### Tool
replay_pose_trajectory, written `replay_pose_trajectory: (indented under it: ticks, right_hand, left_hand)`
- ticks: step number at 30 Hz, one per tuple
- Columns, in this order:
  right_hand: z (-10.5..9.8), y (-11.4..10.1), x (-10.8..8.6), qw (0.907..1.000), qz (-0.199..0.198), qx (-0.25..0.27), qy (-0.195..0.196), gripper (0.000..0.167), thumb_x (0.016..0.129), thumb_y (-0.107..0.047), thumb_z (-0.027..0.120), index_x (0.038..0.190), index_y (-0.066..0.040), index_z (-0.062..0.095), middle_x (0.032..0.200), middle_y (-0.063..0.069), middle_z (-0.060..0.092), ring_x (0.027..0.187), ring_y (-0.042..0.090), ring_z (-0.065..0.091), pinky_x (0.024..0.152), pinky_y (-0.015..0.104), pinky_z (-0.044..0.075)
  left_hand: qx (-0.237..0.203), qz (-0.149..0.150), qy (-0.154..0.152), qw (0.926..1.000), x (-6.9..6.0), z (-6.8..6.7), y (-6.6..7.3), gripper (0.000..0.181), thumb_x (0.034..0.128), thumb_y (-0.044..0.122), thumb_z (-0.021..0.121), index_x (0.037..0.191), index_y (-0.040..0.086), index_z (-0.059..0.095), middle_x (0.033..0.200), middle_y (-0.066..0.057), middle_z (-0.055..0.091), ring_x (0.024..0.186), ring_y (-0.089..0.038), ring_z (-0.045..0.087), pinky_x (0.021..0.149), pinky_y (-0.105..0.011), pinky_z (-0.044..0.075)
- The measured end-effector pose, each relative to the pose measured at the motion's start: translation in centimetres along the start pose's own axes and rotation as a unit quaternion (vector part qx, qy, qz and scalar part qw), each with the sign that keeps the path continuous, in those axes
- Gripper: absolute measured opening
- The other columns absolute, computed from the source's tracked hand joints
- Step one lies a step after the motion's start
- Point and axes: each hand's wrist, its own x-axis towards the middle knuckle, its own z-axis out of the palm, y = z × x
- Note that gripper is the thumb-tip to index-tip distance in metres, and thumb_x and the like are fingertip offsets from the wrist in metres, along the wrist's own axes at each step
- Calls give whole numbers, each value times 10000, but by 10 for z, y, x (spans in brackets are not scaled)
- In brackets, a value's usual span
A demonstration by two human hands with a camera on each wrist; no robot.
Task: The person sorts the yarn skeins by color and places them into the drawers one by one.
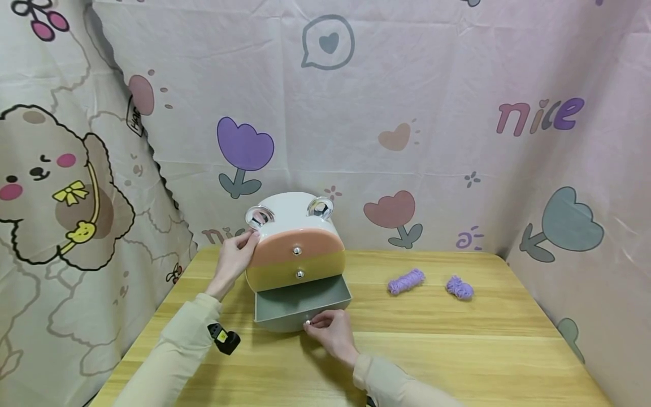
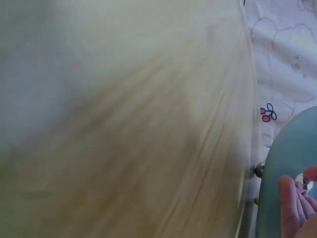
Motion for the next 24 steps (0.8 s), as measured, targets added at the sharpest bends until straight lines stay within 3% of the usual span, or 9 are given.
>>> replay_pose_trajectory:
  ticks: [24]
  right_hand:
    - [-5,7,-8,9994,-233,181,-191,135,756,-41,832,791,39,728,745,177,760,602,-24,654,582,151,557]
  left_hand:
    - [-60,4,29,10000,0,1,-1,530,1041,355,511,1468,43,494,1490,-198,496,1460,-344,418,1218,-471,346]
